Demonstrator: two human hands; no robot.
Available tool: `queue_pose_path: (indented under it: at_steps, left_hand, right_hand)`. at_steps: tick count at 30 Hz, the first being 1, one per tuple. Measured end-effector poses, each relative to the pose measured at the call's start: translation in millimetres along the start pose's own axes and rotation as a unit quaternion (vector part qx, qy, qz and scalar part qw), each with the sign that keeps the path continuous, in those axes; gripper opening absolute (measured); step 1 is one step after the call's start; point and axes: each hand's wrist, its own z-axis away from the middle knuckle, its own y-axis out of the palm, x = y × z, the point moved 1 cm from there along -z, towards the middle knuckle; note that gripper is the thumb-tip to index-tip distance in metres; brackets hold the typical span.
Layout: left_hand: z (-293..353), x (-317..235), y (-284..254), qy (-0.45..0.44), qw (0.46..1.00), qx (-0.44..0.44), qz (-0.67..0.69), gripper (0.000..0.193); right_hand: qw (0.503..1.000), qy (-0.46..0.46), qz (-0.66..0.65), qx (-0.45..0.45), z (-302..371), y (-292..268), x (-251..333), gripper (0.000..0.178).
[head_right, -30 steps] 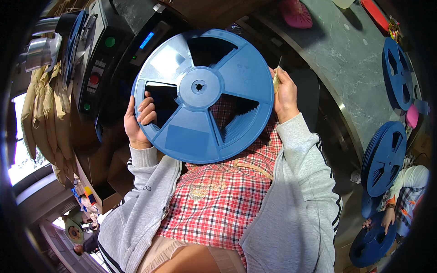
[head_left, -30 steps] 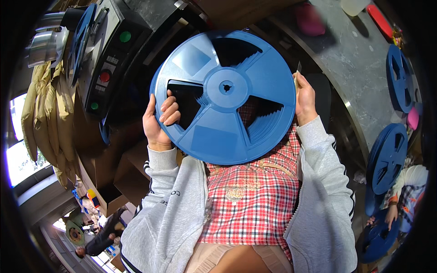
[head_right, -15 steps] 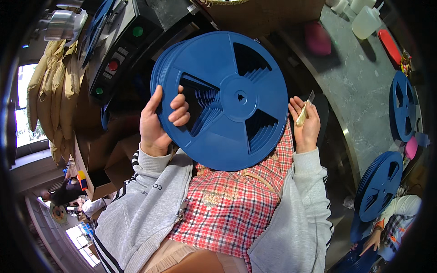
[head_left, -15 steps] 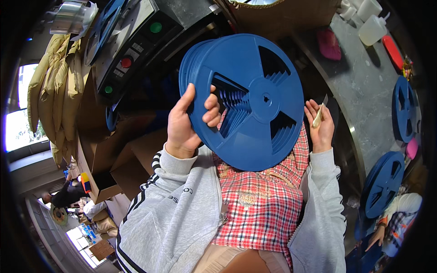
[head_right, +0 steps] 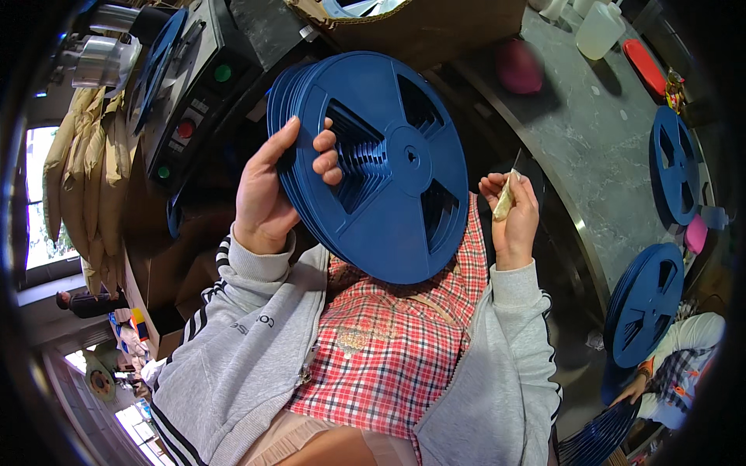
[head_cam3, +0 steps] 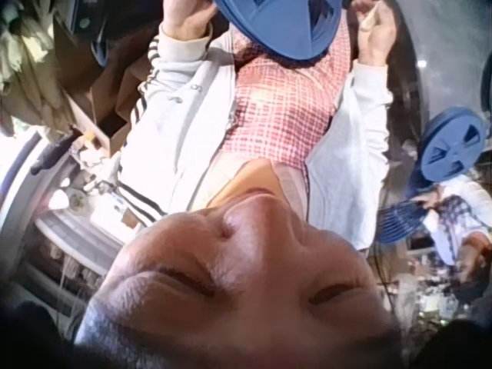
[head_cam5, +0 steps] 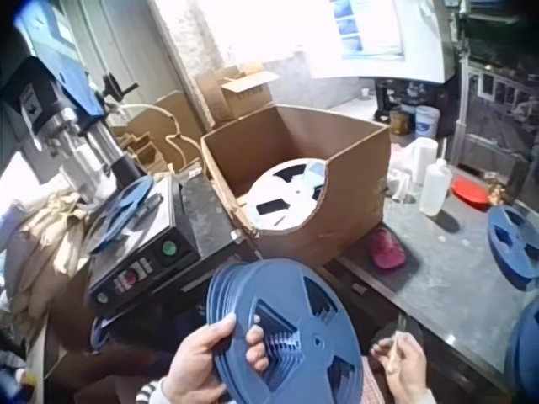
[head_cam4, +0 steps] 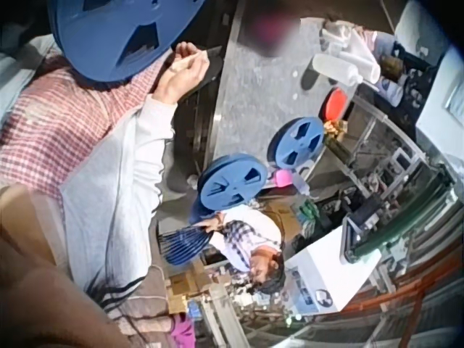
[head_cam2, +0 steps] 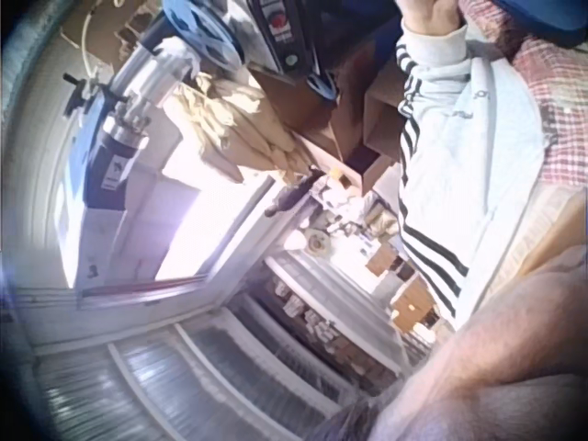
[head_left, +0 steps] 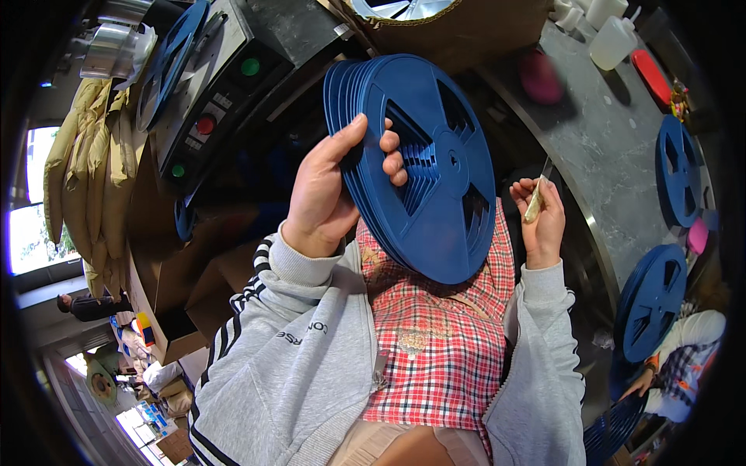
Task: The person wipes the surface of blue plastic reels with a pink cloth, then uses a small blade to scrape edges and remove burrs from a stack of reels. The person stacks the finished reels and hands them to a coworker.
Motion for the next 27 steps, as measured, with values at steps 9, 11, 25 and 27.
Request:
queue_pose_path:
  at_steps: [9, 11, 25, 27]
  left_hand:
    - [-21.0, -7.5, 10.4, -0.027, 0.996, 0.027, 0.084, 0.031]
    - [-24.3, -9.8, 11.0, -0.034, 0.993, 0.026, 0.106, 0.031]
    - [-18.9, -12.1, -2.4, -0.040, 0.991, 0.049, 0.120, 0.035]
    - [-16.8, -11.0, -2.8, -0.034, 0.991, 0.047, 0.118, 0.036]
  right_hand:
    - [0.994, -0.046, 0.055, 0.080, 49.1, 58.8, 45.7, 0.016]
    - [0.988, -0.036, 0.097, 0.113, 67.4, 74.9, 58.0, 0.013]
    - [0.901, -0.078, 0.382, 0.191, 91.6, 103.1, 54.7, 0.051]
    - [0.897, -0.080, 0.389, 0.195, 90.2, 102.7, 53.7, 0.050]
